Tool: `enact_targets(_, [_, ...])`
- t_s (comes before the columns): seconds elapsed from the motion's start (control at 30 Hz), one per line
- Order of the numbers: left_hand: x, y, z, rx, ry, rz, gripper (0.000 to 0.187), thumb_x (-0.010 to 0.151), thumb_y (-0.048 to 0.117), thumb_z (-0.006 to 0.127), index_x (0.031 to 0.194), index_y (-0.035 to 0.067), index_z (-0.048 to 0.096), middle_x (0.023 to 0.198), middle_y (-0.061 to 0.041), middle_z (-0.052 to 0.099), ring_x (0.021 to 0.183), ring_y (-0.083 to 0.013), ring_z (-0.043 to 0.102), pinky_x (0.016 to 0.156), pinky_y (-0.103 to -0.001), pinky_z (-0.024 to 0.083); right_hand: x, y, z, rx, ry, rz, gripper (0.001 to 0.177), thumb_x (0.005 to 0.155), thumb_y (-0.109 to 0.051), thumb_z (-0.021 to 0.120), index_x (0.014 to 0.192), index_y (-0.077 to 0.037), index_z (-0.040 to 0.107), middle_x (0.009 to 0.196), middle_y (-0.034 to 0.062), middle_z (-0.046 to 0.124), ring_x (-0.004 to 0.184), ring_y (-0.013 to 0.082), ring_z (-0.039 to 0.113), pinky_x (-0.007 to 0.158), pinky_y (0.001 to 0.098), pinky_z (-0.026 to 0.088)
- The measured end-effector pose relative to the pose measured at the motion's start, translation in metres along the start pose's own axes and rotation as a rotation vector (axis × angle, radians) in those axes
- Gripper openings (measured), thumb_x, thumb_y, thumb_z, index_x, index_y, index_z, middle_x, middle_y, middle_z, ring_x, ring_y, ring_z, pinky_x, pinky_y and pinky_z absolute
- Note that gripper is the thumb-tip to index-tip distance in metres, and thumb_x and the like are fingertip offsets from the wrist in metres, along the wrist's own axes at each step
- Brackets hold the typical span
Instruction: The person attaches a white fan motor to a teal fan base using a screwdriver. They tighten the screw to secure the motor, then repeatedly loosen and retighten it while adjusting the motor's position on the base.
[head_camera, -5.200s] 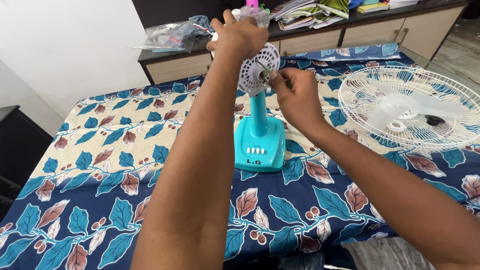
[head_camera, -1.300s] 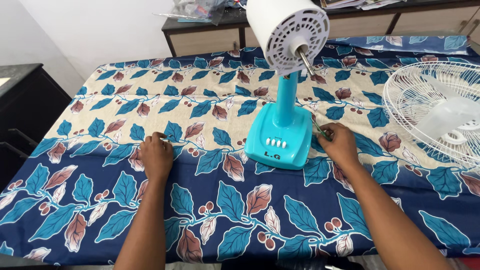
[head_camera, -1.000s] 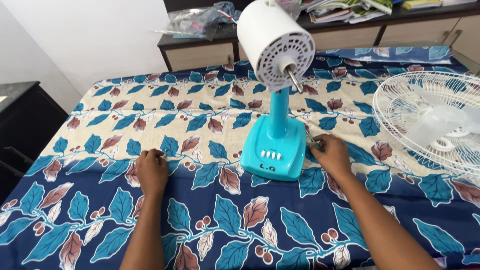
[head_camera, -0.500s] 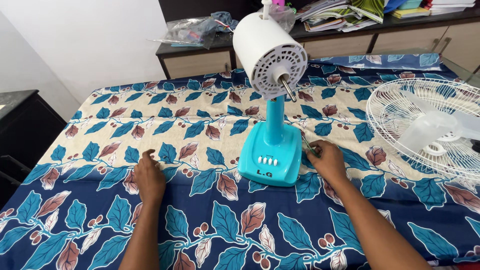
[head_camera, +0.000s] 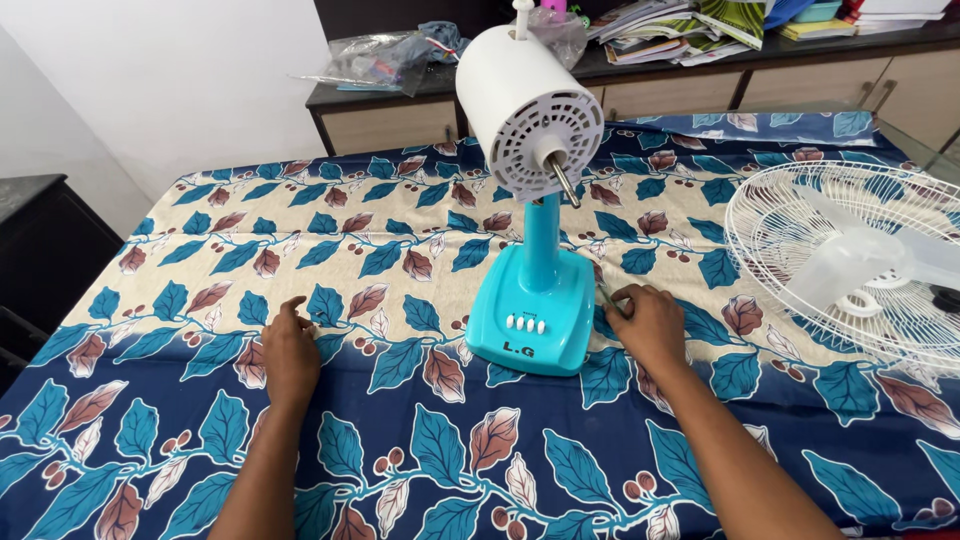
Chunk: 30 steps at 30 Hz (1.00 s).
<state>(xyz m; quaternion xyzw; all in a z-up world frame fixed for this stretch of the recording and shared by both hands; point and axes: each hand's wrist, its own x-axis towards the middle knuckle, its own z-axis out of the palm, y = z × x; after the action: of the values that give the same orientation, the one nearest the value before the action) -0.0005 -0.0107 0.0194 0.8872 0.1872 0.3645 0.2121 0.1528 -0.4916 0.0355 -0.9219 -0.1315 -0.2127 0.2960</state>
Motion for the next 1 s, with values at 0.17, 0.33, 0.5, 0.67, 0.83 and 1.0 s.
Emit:
enact_targets(0.17, [-0.001,-0.002,0.0,0.046,0.034,0.011,0.037,0.087,0.001,0.068,0.124,0.006,0.065,0.103,-0.012,0.072,0.1,-0.035,0.062,0.089,-0.047,0.048,0.001,0.001,-0.001,-0.022,-0.015,0.004,0.025,0.076,-0.026,0.08,0.095,-0.009,0.079,0.079,0.0088,0.07,0.08,0.0302,0.066,0.075,0.0445,0.052])
enact_targets(0.33, [-0.005,-0.003,0.0,0.206,0.069,0.083,0.031,0.09,0.004,0.068,0.121,0.007,0.066,0.104,-0.012,0.071,0.099,-0.0344,0.061,0.087,-0.046,0.048,0.0,0.002,0.001,-0.001,-0.018,-0.005,0.024,0.078,-0.026,0.079,0.095,-0.01,0.079,0.077,0.0075,0.07,0.079,0.0296,0.067,0.077,0.0443,0.051])
enact_targets(0.5, [0.0,0.013,-0.009,0.101,0.106,-0.01,0.032,0.092,0.002,0.066,0.124,0.006,0.064,0.104,-0.012,0.071,0.096,-0.0336,0.06,0.087,-0.047,0.046,0.0,-0.003,-0.004,0.034,0.053,-0.047,0.03,0.076,-0.023,0.079,0.102,-0.008,0.077,0.086,0.0109,0.067,0.084,0.0295,0.066,0.076,0.0437,0.052])
enact_targets(0.67, [-0.002,0.072,0.005,-0.375,0.197,-0.035,0.036,0.097,-0.004,0.06,0.132,0.005,0.057,0.099,-0.011,0.068,0.092,-0.0233,0.068,0.084,-0.037,0.052,-0.003,-0.024,-0.016,0.244,0.176,-0.121,0.029,0.082,-0.016,0.077,0.109,-0.006,0.074,0.09,0.0107,0.059,0.082,0.0255,0.061,0.068,0.0388,0.05])
enact_targets(0.83, [-0.025,0.186,0.064,-0.769,-0.01,0.068,0.044,0.092,-0.008,0.061,0.133,0.006,0.054,0.098,-0.008,0.072,0.089,-0.0151,0.07,0.076,-0.031,0.057,-0.012,-0.042,-0.019,0.499,0.092,-0.282,0.025,0.087,-0.005,0.074,0.111,-0.007,0.073,0.089,0.0061,0.058,0.074,0.0161,0.055,0.066,0.0289,0.049])
enact_targets(1.0, [-0.055,0.281,0.097,-1.024,-0.186,0.084,0.043,0.09,-0.004,0.073,0.129,0.005,0.057,0.097,-0.008,0.073,0.09,-0.0145,0.074,0.076,-0.028,0.059,-0.011,-0.044,-0.022,0.594,0.012,-0.223,0.027,0.086,-0.002,0.073,0.112,-0.008,0.073,0.094,0.0023,0.063,0.074,0.01,0.055,0.062,0.0245,0.047])
